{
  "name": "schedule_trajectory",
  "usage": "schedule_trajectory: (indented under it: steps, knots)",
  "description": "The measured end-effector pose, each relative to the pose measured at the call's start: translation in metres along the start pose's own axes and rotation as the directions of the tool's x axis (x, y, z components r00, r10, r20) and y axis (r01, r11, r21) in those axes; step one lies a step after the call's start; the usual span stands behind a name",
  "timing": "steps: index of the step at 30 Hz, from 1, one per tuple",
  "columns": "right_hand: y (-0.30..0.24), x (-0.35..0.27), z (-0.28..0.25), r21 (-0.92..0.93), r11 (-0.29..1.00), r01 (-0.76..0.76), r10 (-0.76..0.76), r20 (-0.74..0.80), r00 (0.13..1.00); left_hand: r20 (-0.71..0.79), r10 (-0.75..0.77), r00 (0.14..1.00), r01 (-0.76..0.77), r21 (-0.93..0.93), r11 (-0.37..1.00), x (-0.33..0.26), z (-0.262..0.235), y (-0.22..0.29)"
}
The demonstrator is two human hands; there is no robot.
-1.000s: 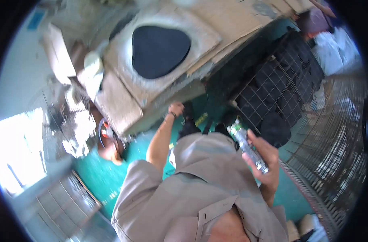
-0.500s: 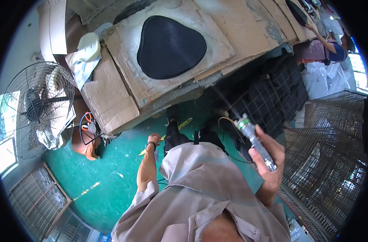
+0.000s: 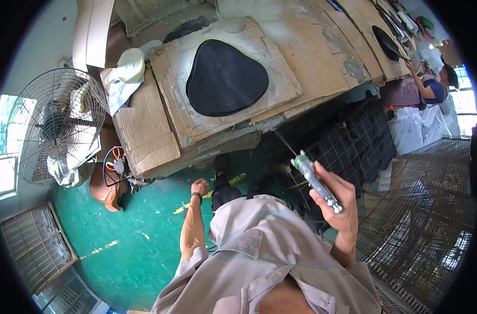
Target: The recorder uses a spray gun to apply adhesive to black material components and organizes them on a rack and the floor.
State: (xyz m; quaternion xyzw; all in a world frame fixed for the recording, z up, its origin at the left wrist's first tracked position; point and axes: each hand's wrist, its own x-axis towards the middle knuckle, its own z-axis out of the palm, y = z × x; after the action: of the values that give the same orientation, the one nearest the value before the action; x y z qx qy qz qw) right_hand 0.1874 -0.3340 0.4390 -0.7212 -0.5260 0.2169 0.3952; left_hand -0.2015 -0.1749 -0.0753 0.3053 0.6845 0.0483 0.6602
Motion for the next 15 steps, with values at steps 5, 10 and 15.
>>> schedule_trajectory:
  steps: [5, 10, 15]
  knots:
    - [0.006, -0.006, -0.005, -0.005, 1.0, 0.007, -0.008, -0.078, 0.997, -0.02, -0.154, 0.988, 0.155, 0.065, 0.986, -0.022, 0.018, -0.017]
    - [0.008, -0.013, -0.016, -0.013, 0.997, -0.079, 0.076, -0.164, 0.984, 0.036, -0.242, 0.97, 0.243, -0.048, 0.969, -0.018, 0.0, -0.039]
    - [-0.003, -0.017, -0.012, 0.027, 0.992, -0.125, 0.124, 0.035, 0.992, -0.006, -0.208, 0.978, 0.208, 0.006, 0.978, -0.012, 0.003, -0.026]
